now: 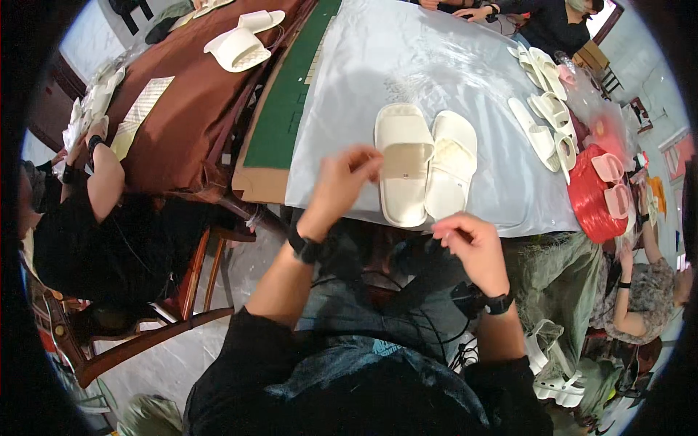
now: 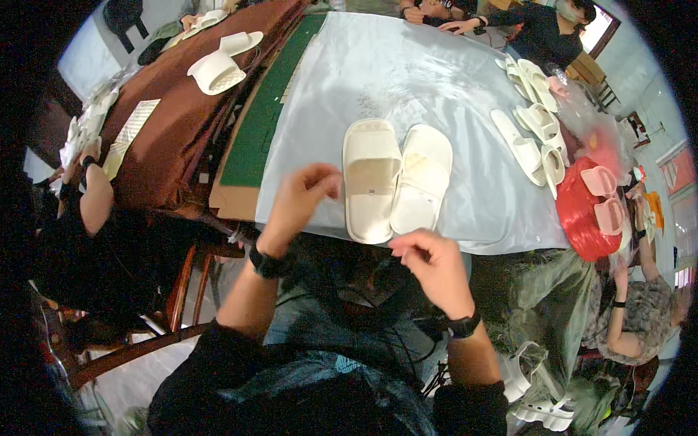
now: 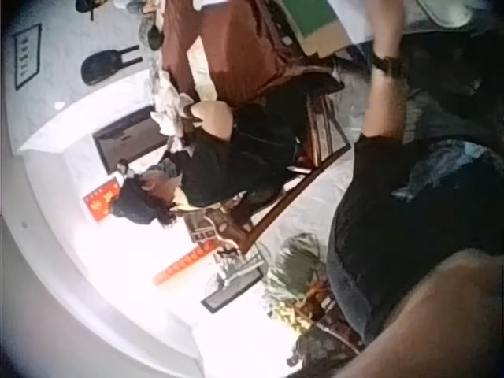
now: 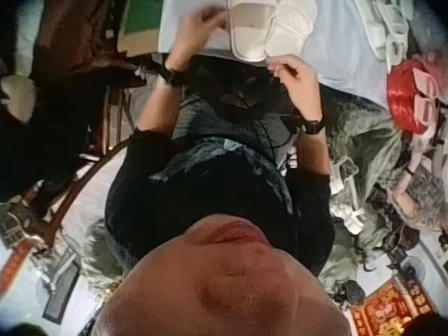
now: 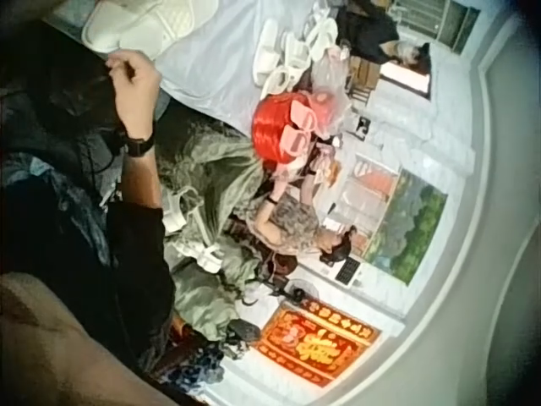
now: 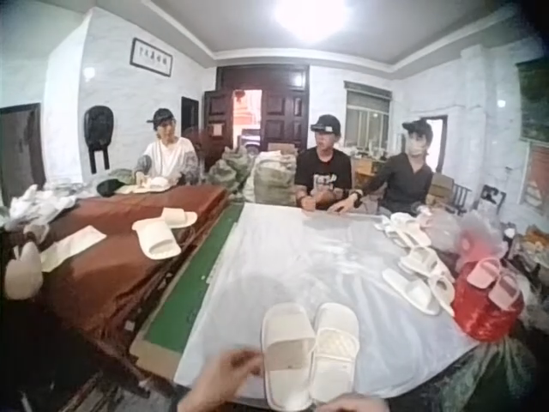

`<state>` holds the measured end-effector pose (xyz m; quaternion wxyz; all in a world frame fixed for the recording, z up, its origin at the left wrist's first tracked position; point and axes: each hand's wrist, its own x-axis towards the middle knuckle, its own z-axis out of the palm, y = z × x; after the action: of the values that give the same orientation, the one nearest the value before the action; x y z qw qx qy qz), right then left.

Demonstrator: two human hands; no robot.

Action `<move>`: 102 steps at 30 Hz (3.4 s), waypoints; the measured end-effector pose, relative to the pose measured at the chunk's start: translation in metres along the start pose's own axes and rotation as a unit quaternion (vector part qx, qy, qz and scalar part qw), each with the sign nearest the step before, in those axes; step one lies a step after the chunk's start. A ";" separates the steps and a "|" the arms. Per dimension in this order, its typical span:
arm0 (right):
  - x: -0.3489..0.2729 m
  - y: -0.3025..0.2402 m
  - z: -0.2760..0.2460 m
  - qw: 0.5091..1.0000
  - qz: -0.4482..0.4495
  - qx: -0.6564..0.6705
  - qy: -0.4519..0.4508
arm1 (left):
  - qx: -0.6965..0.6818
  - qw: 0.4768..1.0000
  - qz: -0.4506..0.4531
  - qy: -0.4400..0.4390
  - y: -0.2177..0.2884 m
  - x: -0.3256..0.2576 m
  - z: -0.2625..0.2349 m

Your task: Inspecting white slippers and organizing them on a table in a manufacturing facility.

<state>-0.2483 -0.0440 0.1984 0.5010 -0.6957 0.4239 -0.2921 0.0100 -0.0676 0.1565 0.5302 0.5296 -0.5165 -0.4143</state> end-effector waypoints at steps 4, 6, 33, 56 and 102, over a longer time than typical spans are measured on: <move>0.025 -0.009 -0.016 0.998 0.047 0.022 -0.021 | 0.133 0.988 0.071 0.028 0.021 0.049 -0.024; 0.038 -0.004 -0.021 0.998 0.058 0.021 -0.031 | 0.160 0.983 0.089 0.016 0.021 0.073 -0.022; 0.137 0.040 0.031 0.905 -0.228 -0.357 -0.018 | 0.288 0.943 -0.005 -0.169 -0.028 0.200 0.006; 0.027 0.039 -0.006 0.919 0.076 0.368 0.121 | 0.055 0.987 0.039 -0.144 0.014 0.197 0.061; 0.085 0.080 -0.020 0.773 0.221 0.584 0.107 | 0.224 0.936 0.060 -0.263 -0.007 0.229 0.108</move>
<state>-0.2489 -0.1394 0.1279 0.8130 -0.1205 0.3643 -0.4378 -0.0674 -0.3087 0.1641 0.2669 0.4746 -0.7481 -0.3794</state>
